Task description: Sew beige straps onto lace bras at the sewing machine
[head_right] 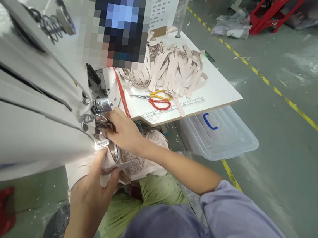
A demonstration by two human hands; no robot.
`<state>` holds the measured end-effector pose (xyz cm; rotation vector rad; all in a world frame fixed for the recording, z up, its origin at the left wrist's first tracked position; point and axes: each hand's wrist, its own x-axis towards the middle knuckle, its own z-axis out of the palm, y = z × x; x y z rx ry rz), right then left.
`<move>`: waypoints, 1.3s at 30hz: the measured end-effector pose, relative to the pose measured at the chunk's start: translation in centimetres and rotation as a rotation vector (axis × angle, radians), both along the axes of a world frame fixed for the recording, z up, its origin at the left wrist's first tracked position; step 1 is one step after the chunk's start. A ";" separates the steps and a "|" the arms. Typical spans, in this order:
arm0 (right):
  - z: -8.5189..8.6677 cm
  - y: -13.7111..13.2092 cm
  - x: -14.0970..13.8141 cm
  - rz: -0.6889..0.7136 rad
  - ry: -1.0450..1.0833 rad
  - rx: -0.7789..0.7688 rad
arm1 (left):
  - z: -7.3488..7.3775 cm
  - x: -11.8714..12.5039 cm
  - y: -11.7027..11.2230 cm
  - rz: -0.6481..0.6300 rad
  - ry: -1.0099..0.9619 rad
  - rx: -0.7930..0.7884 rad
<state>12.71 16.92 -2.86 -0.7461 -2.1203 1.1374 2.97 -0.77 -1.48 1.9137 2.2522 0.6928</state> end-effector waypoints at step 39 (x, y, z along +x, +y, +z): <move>-1.3 -7.2 6.8 0.009 0.183 -0.423 | -2.6 3.6 -3.1 0.065 0.002 0.066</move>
